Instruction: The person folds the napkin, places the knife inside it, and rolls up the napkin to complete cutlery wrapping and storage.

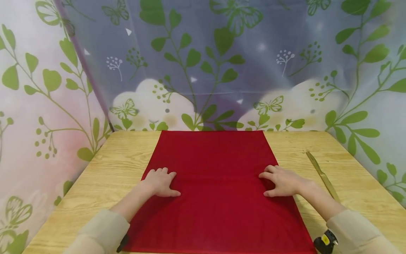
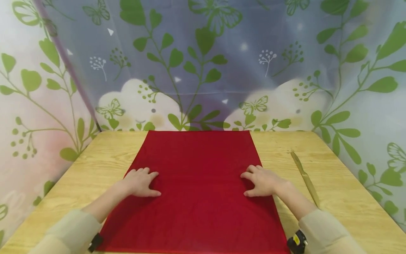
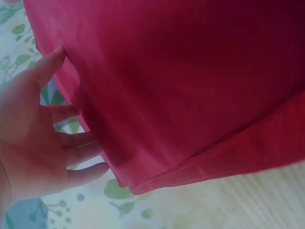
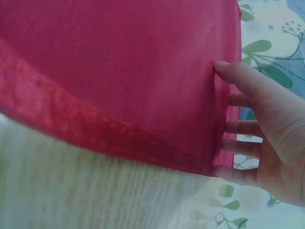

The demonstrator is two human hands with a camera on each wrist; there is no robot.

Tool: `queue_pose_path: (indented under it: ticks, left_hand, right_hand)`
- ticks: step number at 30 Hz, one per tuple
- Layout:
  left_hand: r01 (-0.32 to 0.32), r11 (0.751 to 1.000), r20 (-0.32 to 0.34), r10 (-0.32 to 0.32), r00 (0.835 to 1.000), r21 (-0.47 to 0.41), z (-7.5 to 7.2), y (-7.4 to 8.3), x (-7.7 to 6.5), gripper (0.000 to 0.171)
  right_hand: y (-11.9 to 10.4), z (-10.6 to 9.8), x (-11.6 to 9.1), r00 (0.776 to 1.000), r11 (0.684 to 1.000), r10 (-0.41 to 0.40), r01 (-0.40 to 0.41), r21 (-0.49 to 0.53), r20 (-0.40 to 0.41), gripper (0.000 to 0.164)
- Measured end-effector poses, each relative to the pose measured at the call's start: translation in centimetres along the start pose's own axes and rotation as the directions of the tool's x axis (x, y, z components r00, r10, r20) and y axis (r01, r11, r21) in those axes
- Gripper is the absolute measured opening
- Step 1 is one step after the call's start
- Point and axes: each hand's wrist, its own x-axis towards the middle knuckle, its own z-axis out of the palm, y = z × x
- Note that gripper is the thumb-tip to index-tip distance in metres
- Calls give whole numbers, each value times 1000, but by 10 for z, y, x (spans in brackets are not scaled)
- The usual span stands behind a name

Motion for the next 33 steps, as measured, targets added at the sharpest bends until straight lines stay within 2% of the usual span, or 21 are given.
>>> queue_pose_path:
  ticks: [17,25,29,33]
  left_hand:
    - [-12,999,21,13,1000,-46,-8,0,9,79]
    - [-14,999,24,15,1000,-33,-9,1,6,77]
    - [-5,1000,28,6,1000,-27,-7,0,4,77]
    - [-36,999,1,36,999,-25,-5,-2,1,74]
  right_hand:
    - [-2,-4,-6,997,997,72,-71,-22,28,61]
    - [-3,-4,-7,994,995,96,-95,-23,59,60]
    - [-3,-4,-9,997,997,67,-66,-38,27,58]
    - [-1,-1,-15,998,998,-7,3,-60,-57,50]
